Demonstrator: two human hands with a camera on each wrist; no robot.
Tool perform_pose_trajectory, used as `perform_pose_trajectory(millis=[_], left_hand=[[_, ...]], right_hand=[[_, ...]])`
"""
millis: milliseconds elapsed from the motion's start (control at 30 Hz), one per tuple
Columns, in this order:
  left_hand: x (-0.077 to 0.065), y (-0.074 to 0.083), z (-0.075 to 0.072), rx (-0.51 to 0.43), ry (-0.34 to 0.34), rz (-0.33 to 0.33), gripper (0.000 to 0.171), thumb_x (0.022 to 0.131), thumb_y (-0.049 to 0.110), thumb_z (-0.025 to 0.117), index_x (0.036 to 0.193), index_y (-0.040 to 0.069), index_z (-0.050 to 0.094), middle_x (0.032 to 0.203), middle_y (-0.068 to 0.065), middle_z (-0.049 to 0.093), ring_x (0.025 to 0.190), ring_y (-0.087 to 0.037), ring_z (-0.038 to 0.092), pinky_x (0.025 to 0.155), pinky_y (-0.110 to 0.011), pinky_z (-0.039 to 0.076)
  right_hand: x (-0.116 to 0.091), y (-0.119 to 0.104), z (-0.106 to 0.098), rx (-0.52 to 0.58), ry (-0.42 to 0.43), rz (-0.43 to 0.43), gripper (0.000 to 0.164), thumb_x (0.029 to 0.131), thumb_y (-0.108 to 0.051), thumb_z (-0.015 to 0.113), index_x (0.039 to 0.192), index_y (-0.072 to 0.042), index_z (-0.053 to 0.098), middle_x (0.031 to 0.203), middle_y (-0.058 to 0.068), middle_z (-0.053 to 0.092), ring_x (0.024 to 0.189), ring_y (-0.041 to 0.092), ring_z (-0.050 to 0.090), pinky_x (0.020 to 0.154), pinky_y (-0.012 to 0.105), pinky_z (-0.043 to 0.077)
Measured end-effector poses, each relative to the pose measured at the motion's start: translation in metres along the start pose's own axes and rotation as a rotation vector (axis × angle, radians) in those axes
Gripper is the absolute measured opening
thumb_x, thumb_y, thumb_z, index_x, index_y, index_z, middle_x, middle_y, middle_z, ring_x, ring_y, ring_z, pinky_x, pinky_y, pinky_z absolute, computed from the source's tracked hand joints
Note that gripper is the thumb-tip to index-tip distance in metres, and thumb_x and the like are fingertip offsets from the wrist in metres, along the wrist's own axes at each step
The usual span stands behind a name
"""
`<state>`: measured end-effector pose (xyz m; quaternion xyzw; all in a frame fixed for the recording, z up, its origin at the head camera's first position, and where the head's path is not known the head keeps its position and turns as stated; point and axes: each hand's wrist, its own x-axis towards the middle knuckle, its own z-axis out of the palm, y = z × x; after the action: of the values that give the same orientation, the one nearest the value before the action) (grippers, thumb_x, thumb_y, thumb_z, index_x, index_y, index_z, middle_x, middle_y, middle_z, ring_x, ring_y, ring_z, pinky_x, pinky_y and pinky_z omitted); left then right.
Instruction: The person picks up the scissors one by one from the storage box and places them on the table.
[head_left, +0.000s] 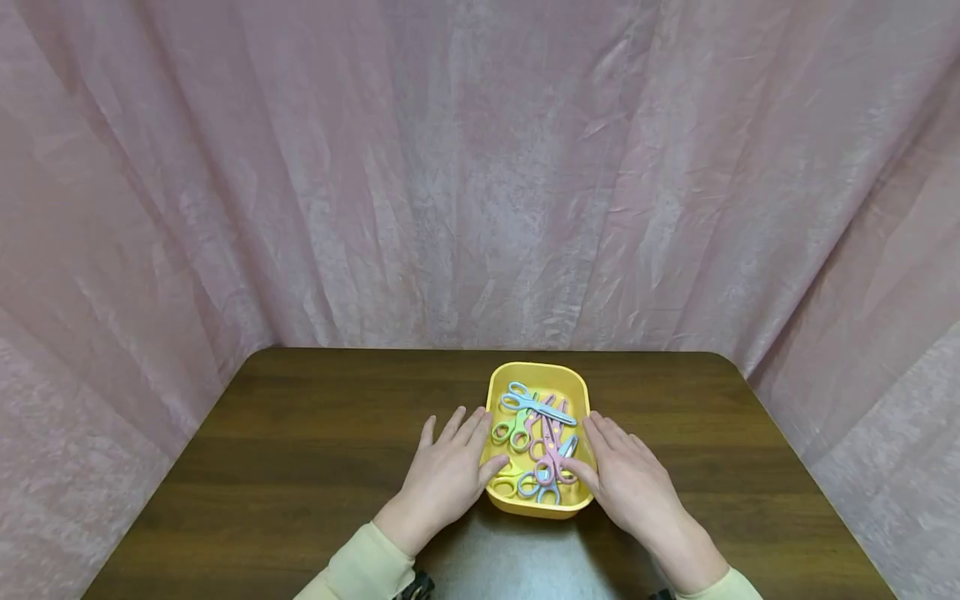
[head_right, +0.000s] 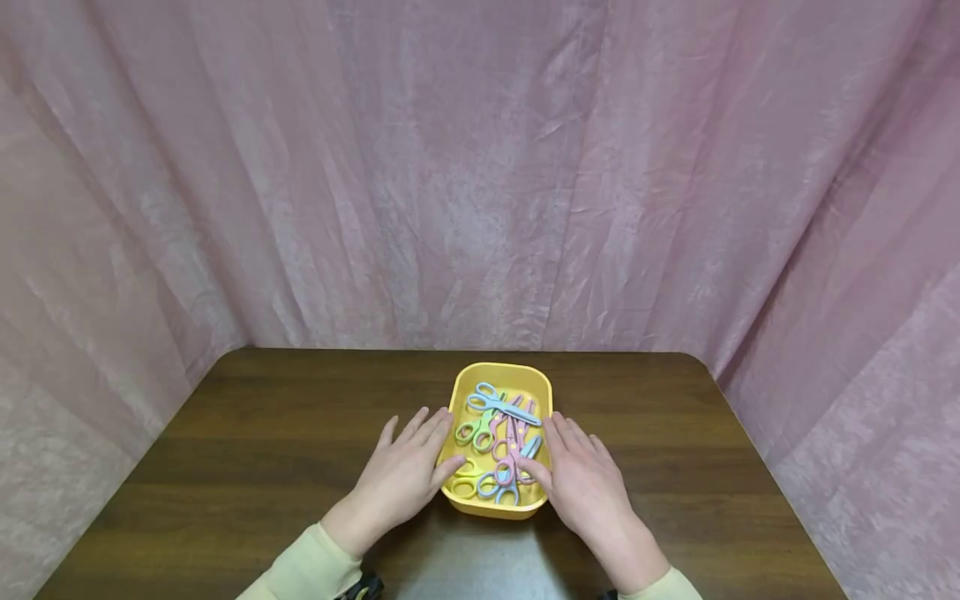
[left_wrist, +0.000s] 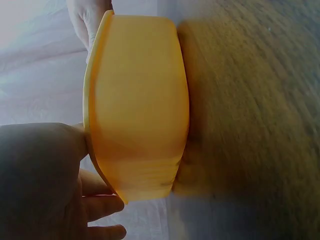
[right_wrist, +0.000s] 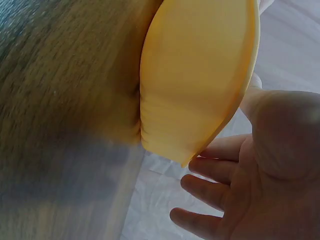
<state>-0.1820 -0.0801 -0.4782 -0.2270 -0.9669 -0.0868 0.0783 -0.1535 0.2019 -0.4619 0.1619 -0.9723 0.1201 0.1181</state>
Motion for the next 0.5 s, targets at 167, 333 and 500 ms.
perform_pose_trajectory(millis=[167, 333, 500], left_hand=[[-0.003, 0.001, 0.001, 0.002, -0.001, 0.001, 0.074, 0.114, 0.061, 0.049, 0.166, 0.008, 0.049, 0.17, -0.01, 0.049, 0.159, -0.039, 0.041, 0.124, -0.074, 0.029], [-0.009, 0.0, -0.001, 0.016, 0.004, 0.001, 0.073, 0.114, 0.059, 0.051, 0.165, 0.007, 0.051, 0.17, -0.011, 0.049, 0.158, -0.038, 0.042, 0.124, -0.072, 0.031], [-0.015, -0.001, -0.004, 0.032, 0.016, 0.004, 0.073, 0.113, 0.059, 0.054, 0.164, 0.006, 0.053, 0.169, -0.012, 0.05, 0.158, -0.038, 0.043, 0.122, -0.071, 0.034]], right_hand=[[-0.002, 0.005, 0.004, 0.022, 0.021, -0.042, 0.074, 0.106, -0.046, 0.073, 0.155, 0.007, 0.057, 0.159, 0.029, 0.056, 0.145, 0.047, 0.056, 0.116, 0.063, 0.047], [-0.002, 0.004, 0.006, 0.054, 0.016, -0.049, 0.074, 0.106, -0.044, 0.074, 0.157, 0.006, 0.055, 0.161, 0.027, 0.054, 0.148, 0.045, 0.054, 0.119, 0.06, 0.045], [-0.002, 0.001, 0.007, 0.081, 0.018, -0.052, 0.074, 0.106, -0.043, 0.074, 0.159, 0.004, 0.054, 0.164, 0.024, 0.053, 0.151, 0.042, 0.052, 0.122, 0.056, 0.043]])
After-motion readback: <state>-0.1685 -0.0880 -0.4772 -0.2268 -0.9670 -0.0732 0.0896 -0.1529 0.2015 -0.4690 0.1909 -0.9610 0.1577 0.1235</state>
